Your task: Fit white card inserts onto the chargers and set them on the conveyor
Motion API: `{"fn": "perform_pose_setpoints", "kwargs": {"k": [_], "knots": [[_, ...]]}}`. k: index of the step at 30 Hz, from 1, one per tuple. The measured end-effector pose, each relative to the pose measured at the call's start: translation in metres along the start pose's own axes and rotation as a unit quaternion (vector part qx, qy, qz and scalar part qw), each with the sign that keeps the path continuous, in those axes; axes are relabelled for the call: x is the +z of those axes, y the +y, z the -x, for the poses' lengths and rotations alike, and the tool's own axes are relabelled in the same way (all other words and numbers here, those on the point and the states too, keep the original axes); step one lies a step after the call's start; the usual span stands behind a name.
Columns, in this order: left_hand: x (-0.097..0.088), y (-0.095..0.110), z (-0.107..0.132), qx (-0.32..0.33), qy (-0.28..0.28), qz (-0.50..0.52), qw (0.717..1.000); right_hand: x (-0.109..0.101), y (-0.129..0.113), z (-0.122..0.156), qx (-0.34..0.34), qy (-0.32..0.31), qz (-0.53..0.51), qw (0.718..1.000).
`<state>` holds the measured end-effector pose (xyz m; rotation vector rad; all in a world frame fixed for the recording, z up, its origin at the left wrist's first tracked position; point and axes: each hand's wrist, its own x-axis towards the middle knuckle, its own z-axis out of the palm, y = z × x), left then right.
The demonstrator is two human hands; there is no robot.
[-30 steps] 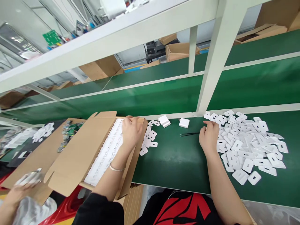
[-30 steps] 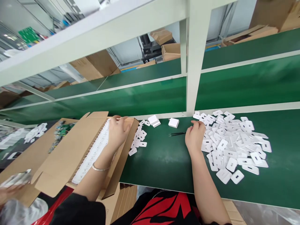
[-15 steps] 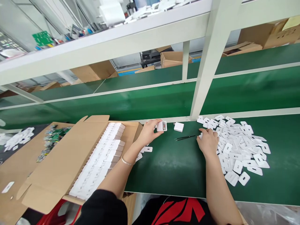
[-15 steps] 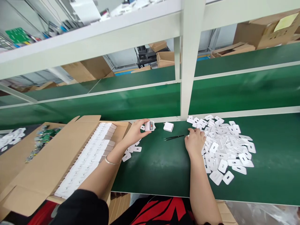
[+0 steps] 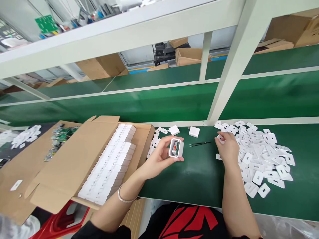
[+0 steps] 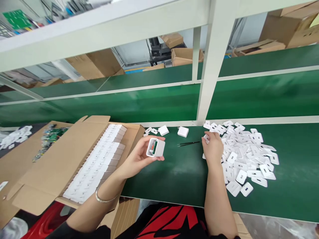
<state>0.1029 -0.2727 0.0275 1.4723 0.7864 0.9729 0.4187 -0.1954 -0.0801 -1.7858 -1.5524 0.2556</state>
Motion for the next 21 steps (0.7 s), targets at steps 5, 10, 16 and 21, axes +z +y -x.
{"fn": "perform_pose_setpoints", "kwargs": {"k": [5, 10, 16, 21], "knots": [[0.013, -0.012, 0.005, -0.007, -0.03, 0.085, 0.996, -0.004, -0.048, 0.01, 0.006, 0.025, -0.372, 0.928], [0.016, -0.028, 0.008, -0.061, -0.008, 0.024, 0.998, -0.008, -0.098, 0.036, -0.081, -0.14, -0.555, 0.816], [0.02, -0.035, 0.009, -0.08, 0.023, -0.006, 0.996, -0.013, -0.121, 0.055, -0.176, -0.203, -0.446, 0.854], [0.022, -0.028, 0.01, -0.061, 0.037, -0.067, 0.995, -0.006, -0.12, 0.057, -0.185, -0.229, -0.43, 0.853]]}}
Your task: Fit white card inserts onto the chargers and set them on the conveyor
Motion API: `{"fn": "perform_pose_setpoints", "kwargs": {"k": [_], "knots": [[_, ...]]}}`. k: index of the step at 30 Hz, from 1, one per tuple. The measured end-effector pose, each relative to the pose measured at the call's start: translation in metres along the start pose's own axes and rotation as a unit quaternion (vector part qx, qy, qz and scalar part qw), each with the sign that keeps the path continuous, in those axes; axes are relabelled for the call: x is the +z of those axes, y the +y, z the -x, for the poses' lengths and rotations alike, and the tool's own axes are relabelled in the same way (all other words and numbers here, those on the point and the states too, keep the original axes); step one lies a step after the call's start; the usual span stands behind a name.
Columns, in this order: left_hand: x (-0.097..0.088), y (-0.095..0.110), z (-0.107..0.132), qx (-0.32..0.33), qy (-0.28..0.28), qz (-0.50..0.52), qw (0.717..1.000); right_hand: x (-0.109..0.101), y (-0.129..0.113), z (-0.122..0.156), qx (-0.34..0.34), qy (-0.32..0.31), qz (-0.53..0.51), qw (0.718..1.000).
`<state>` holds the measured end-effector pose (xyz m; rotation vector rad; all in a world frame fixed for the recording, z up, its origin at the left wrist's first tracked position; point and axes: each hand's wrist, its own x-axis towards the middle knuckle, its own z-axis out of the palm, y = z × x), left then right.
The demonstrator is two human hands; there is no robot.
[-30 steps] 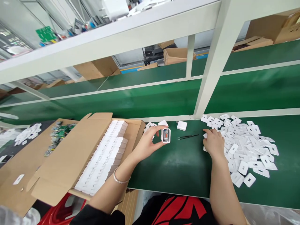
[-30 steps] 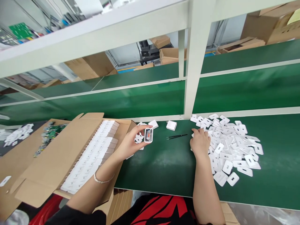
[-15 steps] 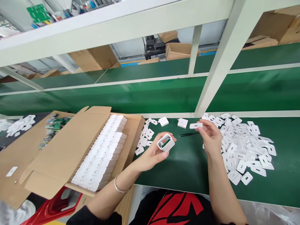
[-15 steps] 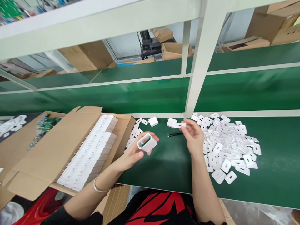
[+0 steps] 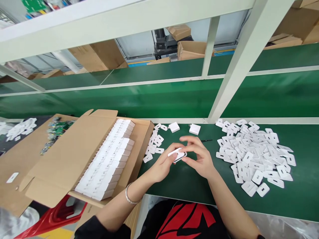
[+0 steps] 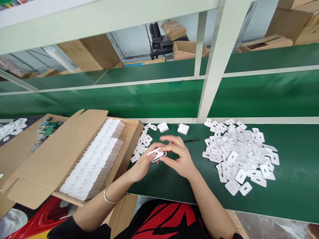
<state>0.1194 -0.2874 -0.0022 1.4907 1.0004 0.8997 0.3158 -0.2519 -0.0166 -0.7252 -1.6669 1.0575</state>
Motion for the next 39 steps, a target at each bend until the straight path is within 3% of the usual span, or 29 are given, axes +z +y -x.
{"fn": "perform_pose_setpoints", "kwargs": {"k": [3, 7, 13, 18, 23, 27, 35, 39], "knots": [[0.0, 0.004, 0.001, 0.051, 0.001, -0.054, 0.997, 0.005, 0.009, 0.004, 0.082, 0.017, -0.031, 0.996], [0.002, 0.005, 0.001, 0.104, 0.019, -0.123, 0.987, 0.013, 0.019, 0.01, 0.192, -0.03, -0.114, 0.974], [0.009, -0.005, 0.004, 0.106, 0.07, -0.179, 0.976, 0.023, 0.016, 0.01, 0.241, -0.054, -0.192, 0.95], [0.01, -0.019, 0.005, 0.094, 0.082, -0.16, 0.979, 0.027, 0.02, 0.008, 0.274, -0.066, -0.208, 0.936], [0.008, -0.042, -0.001, 0.117, 0.151, -0.141, 0.972, 0.029, 0.027, 0.009, 0.229, -0.026, -0.186, 0.955], [0.01, -0.05, -0.007, 0.143, 0.144, -0.138, 0.97, 0.028, 0.03, 0.011, 0.182, 0.029, -0.12, 0.976], [0.021, -0.059, -0.015, 0.174, 0.188, -0.112, 0.96, 0.024, 0.036, 0.012, 0.193, 0.022, -0.067, 0.979], [0.027, -0.061, -0.015, 0.135, 0.192, -0.084, 0.968, 0.026, 0.042, 0.014, 0.201, 0.061, -0.029, 0.977]]}}
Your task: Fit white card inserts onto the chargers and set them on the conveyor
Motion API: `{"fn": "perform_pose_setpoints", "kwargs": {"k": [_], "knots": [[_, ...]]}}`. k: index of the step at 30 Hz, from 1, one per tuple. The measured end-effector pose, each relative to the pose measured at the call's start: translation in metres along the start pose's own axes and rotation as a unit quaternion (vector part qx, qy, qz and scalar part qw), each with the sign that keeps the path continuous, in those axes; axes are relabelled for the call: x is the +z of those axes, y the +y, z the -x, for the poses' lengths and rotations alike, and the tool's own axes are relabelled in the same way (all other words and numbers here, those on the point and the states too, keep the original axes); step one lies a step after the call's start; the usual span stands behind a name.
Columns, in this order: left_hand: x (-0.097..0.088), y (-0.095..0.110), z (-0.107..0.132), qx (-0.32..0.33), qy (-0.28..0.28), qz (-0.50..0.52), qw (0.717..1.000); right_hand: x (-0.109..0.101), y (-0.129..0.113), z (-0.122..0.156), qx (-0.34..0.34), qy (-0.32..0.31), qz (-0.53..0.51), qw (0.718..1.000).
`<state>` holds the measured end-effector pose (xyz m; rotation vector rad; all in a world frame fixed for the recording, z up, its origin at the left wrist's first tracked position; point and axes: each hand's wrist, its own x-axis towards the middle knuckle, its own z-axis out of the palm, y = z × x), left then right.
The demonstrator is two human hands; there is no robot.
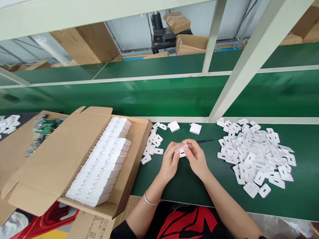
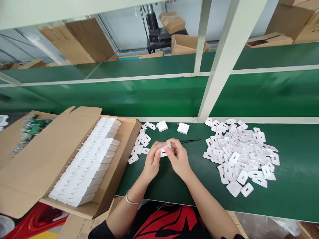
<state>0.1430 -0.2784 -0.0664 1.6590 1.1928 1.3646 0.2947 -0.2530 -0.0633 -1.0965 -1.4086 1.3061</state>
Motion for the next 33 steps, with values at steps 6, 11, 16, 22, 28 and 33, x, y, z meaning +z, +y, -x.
{"fn": "perform_pose_setpoints", "kwargs": {"k": [6, 11, 16, 22, 28, 33], "knots": [[0.002, -0.002, 0.001, -0.037, -0.023, 0.002, 0.999, 0.001, 0.001, -0.001, 0.008, 0.023, 0.024, 0.999], [-0.001, -0.011, -0.003, -0.011, -0.012, 0.008, 1.0, 0.003, -0.001, -0.002, 0.016, 0.011, 0.02, 1.0], [0.001, -0.011, -0.003, -0.016, -0.012, 0.024, 1.0, 0.005, -0.001, 0.0, 0.005, 0.03, 0.049, 0.998], [0.003, -0.012, 0.001, -0.051, -0.022, 0.043, 0.998, 0.0, -0.002, -0.001, 0.018, 0.018, 0.071, 0.997], [-0.005, -0.009, 0.002, -0.1, 0.046, 0.178, 0.978, 0.002, 0.005, 0.0, -0.082, -0.022, 0.078, 0.993], [0.002, 0.003, 0.003, -0.236, 0.062, 0.374, 0.895, 0.003, 0.007, -0.001, -0.204, -0.027, 0.119, 0.971]]}}
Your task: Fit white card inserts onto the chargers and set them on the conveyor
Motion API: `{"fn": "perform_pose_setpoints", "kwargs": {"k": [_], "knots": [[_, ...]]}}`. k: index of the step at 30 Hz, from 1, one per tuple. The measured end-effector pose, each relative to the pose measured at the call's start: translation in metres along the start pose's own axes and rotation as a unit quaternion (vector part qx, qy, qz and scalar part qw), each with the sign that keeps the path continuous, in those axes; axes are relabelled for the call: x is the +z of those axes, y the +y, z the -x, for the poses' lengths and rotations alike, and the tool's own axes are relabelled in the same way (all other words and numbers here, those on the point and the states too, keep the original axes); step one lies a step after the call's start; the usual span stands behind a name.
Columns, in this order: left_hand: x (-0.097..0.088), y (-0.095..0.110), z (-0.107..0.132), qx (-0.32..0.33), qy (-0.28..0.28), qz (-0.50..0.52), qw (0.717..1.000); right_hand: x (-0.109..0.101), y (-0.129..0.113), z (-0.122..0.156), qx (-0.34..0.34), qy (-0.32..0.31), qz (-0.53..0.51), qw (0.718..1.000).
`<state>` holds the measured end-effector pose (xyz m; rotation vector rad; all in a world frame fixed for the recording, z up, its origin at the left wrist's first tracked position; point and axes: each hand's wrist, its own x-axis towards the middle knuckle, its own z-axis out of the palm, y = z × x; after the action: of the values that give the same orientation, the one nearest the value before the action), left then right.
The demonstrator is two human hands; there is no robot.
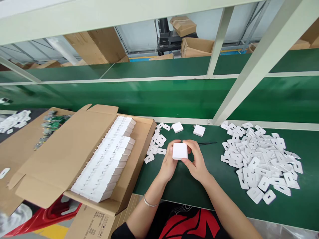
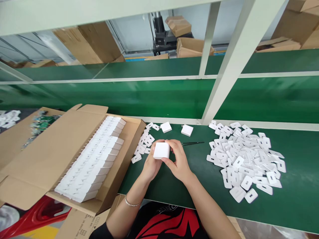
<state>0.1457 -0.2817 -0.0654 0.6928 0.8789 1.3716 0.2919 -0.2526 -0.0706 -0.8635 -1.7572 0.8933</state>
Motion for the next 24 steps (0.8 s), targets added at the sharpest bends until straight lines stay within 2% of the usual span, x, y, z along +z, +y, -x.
{"fn": "perform_pose_setpoints", "kwargs": {"k": [3, 5, 7, 9, 10, 11, 12, 14, 16, 18, 20, 21, 24], "knots": [[0.008, 0.004, 0.008, -0.04, -0.029, 0.071, 0.996, -0.002, -0.002, -0.001, -0.002, -0.029, 0.002, 1.0], [0.006, 0.013, 0.015, -0.037, -0.026, 0.069, 0.997, -0.004, -0.003, -0.001, 0.008, -0.051, 0.01, 0.999], [-0.004, 0.031, 0.023, 0.004, 0.006, -0.005, 1.0, -0.008, -0.003, -0.003, 0.01, -0.052, 0.033, 0.998], [-0.026, 0.059, 0.028, 0.079, 0.06, -0.148, 0.984, -0.015, 0.0, -0.006, 0.017, 0.0, 0.077, 0.997], [-0.04, 0.076, 0.027, 0.123, 0.093, -0.241, 0.958, -0.02, 0.003, -0.008, 0.028, 0.045, 0.11, 0.992], [-0.056, 0.093, 0.025, 0.164, 0.129, -0.339, 0.917, -0.026, 0.007, -0.01, 0.044, 0.093, 0.151, 0.983], [-0.073, 0.11, 0.02, 0.195, 0.163, -0.436, 0.863, -0.032, 0.013, -0.012, 0.063, 0.137, 0.195, 0.969], [-0.105, 0.137, 0.004, 0.21, 0.2, -0.595, 0.749, -0.047, 0.024, -0.015, 0.102, 0.18, 0.277, 0.938], [-0.131, 0.15, -0.015, 0.182, 0.189, -0.693, 0.672, -0.06, 0.034, -0.015, 0.141, 0.18, 0.317, 0.92], [-0.148, 0.15, -0.031, 0.136, 0.167, -0.771, 0.599, -0.07, 0.042, -0.014, 0.183, 0.171, 0.319, 0.914], [-0.157, 0.141, -0.041, 0.087, 0.159, -0.831, 0.527, -0.076, 0.046, -0.013, 0.221, 0.16, 0.301, 0.914], [-0.159, 0.136, -0.044, 0.067, 0.162, -0.848, 0.499, -0.078, 0.048, -0.012, 0.234, 0.155, 0.292, 0.914], [-0.162, 0.125, -0.045, 0.046, 0.186, -0.865, 0.464, -0.08, 0.051, -0.012, 0.249, 0.144, 0.274, 0.918]]}}
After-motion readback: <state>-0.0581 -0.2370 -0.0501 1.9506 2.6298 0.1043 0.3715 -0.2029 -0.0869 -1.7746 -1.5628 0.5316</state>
